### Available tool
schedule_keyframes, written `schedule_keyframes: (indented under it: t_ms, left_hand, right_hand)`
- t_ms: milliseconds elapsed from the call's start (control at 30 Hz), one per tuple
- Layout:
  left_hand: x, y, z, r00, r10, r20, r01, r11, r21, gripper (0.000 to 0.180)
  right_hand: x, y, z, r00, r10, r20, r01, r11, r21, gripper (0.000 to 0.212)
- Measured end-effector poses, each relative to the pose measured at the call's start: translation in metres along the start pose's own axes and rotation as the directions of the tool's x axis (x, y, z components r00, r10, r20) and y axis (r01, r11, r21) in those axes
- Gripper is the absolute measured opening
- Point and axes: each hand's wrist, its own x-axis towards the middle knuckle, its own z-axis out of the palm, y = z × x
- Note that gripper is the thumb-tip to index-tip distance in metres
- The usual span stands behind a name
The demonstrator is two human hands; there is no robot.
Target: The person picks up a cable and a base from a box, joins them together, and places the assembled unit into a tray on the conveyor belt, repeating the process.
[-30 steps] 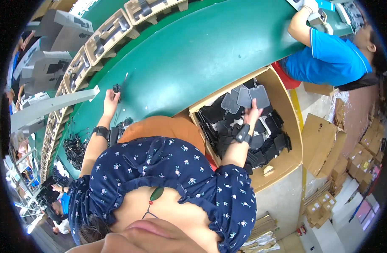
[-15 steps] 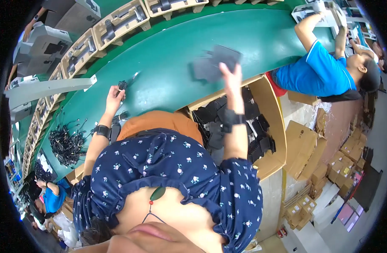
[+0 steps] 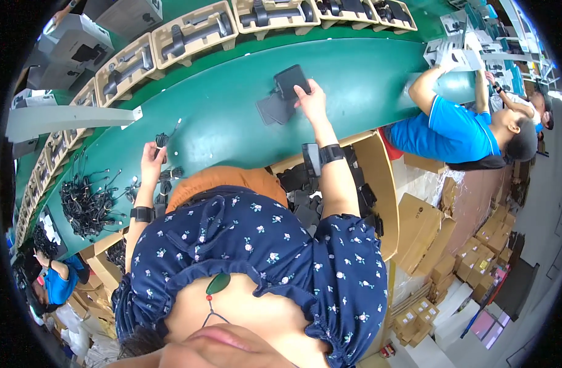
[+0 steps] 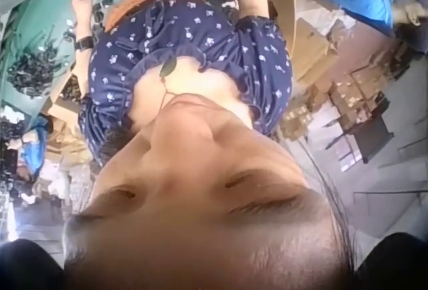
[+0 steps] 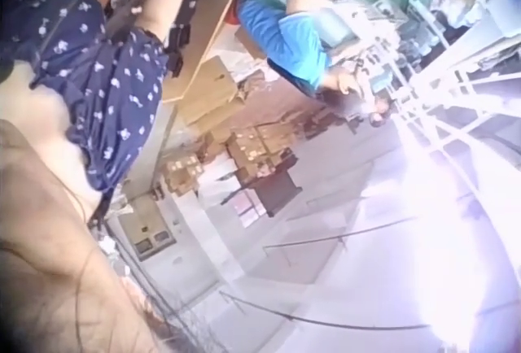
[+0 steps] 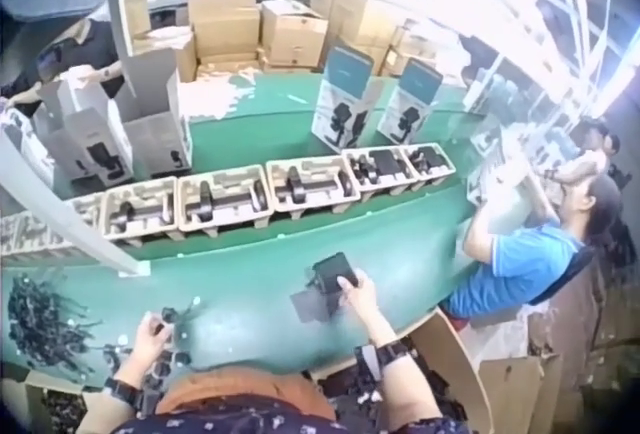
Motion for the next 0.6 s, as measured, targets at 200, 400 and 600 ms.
schedule_keyframes:
  t_ms: [200,400,600]
  left_hand:
    - [0.002,0.029,0.020,0.999,-0.022,0.049,0.019,0.998,0.063,0.019]
    - [0.000,0.039,0.013,0.991,0.127,-0.033,-0.100,0.894,0.437,0.023]
    - [-0.037,0.023,-0.035,0.963,0.148,-0.227,0.011,0.814,0.581,0.025]
  right_hand:
    - [0.020,-0.036,0.008,0.830,-0.553,-0.073,0.380,0.657,-0.651,0.041]
    - [0.031,-0.034,0.039,0.847,0.023,0.531,0.487,0.369,-0.792,0.081]
    - [0.053,-0.037,0.049,0.848,0.015,0.531,0.498,0.326,-0.804,0.076]
